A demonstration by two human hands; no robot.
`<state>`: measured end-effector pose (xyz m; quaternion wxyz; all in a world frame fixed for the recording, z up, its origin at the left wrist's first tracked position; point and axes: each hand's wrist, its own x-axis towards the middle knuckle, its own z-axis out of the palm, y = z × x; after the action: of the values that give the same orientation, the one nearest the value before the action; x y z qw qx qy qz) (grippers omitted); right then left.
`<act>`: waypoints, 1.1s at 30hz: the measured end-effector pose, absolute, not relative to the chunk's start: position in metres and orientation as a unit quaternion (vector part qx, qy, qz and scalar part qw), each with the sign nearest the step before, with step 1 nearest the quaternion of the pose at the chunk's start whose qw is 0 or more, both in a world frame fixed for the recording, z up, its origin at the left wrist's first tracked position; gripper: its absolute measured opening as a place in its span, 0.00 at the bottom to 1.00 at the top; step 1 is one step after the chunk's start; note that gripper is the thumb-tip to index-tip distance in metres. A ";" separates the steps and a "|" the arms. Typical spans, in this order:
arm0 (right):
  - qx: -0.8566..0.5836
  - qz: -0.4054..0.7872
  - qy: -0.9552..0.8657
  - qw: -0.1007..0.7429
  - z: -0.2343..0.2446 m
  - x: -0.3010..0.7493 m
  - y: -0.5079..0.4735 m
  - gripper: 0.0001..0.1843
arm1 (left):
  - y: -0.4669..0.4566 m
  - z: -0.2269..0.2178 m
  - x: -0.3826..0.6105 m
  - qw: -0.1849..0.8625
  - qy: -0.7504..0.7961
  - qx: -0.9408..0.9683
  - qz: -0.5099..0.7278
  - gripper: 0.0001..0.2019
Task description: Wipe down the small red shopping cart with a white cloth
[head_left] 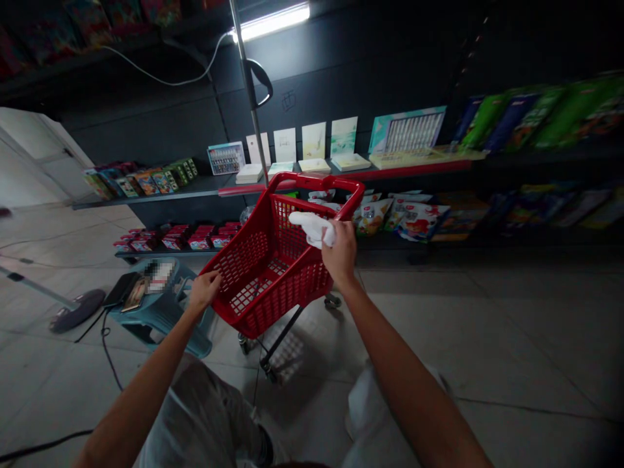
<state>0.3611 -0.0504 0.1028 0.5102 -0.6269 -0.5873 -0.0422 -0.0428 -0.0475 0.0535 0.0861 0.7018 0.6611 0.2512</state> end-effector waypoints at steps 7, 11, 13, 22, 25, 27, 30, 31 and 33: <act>-0.703 0.018 -0.332 0.629 0.068 0.408 -0.005 0.22 | -0.042 0.057 -0.013 -0.023 0.694 0.688 0.211 0.12; -0.712 0.043 -0.379 0.590 0.051 0.384 -0.003 0.29 | -0.041 0.054 0.003 -0.105 0.743 0.619 0.230 0.28; -0.710 0.045 -0.436 0.551 0.046 0.360 -0.008 0.30 | -0.037 0.053 0.007 -0.052 0.765 0.613 0.194 0.33; -0.569 0.095 -0.553 0.601 0.021 0.279 -0.050 0.23 | -0.017 0.064 0.017 -0.051 0.770 0.616 0.158 0.32; -0.521 0.151 -0.561 0.625 0.008 0.258 -0.075 0.20 | -0.009 0.067 0.020 -0.085 0.770 0.618 0.134 0.33; -0.492 0.189 -0.579 0.622 0.003 0.244 -0.092 0.18 | -0.002 0.067 0.017 -0.080 0.771 0.621 0.118 0.31; -0.454 0.212 -0.617 0.607 0.004 0.235 -0.105 0.15 | 0.008 0.065 0.008 -0.042 0.780 0.614 0.109 0.29; -0.443 0.207 -0.633 0.600 0.006 0.237 -0.101 0.14 | 0.010 0.066 0.005 -0.026 0.782 0.612 0.111 0.29; -0.435 0.180 -0.654 0.593 0.010 0.254 -0.084 0.14 | 0.012 0.067 0.001 -0.001 0.782 0.612 0.117 0.28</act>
<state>0.2536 -0.0836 0.0102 0.5929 -0.4345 -0.6537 0.1799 0.0007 0.0119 0.0669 -0.0013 0.6115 0.7825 0.1173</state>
